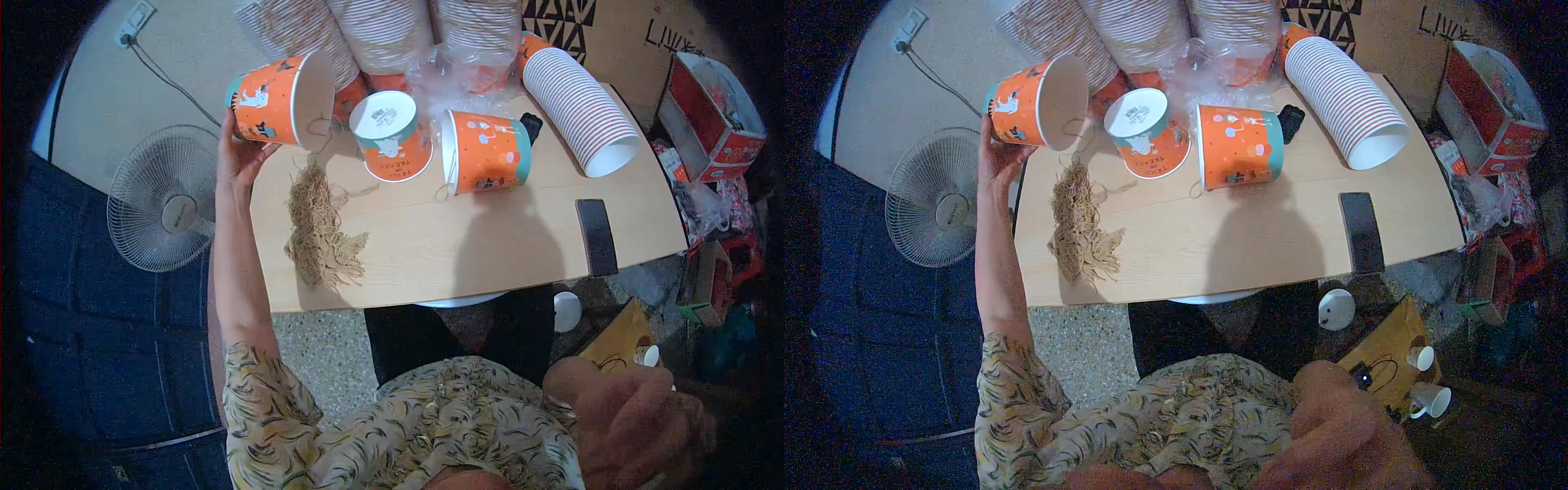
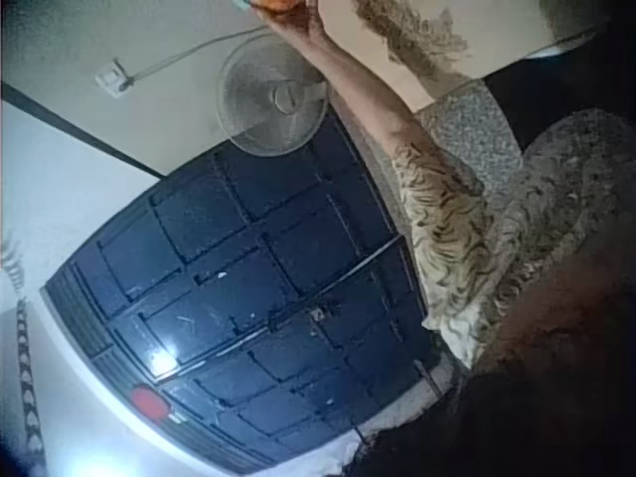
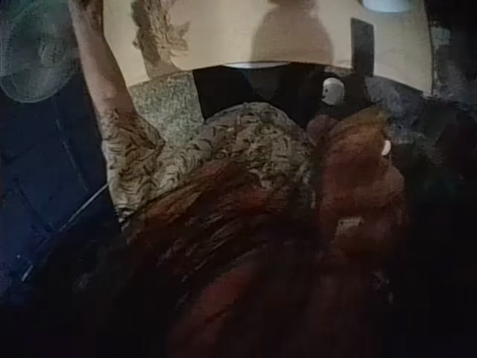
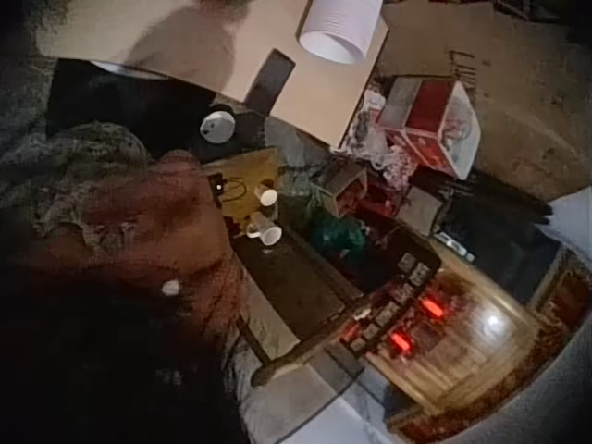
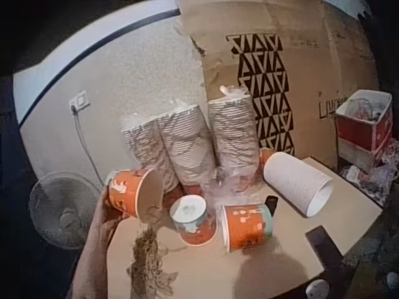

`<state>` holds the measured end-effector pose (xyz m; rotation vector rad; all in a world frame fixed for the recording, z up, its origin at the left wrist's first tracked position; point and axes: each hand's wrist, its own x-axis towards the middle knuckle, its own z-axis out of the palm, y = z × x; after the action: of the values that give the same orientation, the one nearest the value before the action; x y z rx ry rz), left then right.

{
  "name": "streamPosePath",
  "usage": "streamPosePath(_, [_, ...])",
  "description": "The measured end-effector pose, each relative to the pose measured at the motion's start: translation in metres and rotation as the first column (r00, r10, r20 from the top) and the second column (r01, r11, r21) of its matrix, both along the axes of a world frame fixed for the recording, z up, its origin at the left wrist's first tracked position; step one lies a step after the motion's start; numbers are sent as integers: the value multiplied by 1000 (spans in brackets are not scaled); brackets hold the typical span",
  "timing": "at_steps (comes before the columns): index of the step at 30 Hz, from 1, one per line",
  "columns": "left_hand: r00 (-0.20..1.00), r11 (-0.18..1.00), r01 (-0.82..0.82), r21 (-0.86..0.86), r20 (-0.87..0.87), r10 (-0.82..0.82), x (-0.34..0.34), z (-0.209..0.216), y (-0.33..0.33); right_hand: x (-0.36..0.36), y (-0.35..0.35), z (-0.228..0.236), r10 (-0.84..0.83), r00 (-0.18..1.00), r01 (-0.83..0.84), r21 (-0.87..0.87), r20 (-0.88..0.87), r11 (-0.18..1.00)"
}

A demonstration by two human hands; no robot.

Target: Packaging paper bowls by stacking them and securing with rubber bands.

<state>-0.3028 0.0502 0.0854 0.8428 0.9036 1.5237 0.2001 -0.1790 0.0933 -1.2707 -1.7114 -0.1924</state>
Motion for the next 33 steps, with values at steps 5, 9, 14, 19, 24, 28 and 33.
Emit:
streamPosePath(5, [997, 997, 72, 24, 23, -73, -6, 9, -10, -6, 11, 6, -129, 981, 133, -19, 142, 991])
streamPosePath(9, [970, 991, -137, -7, -205, 133, -2, 13, 5, -21, 26, 21, -232, 938, 240, 1, 257, 971])
streamPosePath(14, [767, 924, -302, 235, -515, 381, 53, 17, 24, -6, 103, -15, 222, 970, -230, -73, -101, 970])
streamPosePath(19, [572, 727, -294, 621, -495, 654, 123, 29, 49, -15, 137, -91, 237, 958, -257, -114, -160, 960])
streamPosePath(24, [806, 870, -306, 387, -380, 453, 144, 36, 46, -107, 172, -104, 428, 895, -426, -44, 126, 904])
streamPosePath(28, [810, 953, -224, 204, -504, 299, 109, 39, 37, -156, 214, -94, 235, 898, -220, -82, 373, 972])
streamPosePath(33, [777, 961, -247, 127, -567, 274, 71, 49, 18, -176, 244, -68, 210, 829, 30, -416, 518, 909])
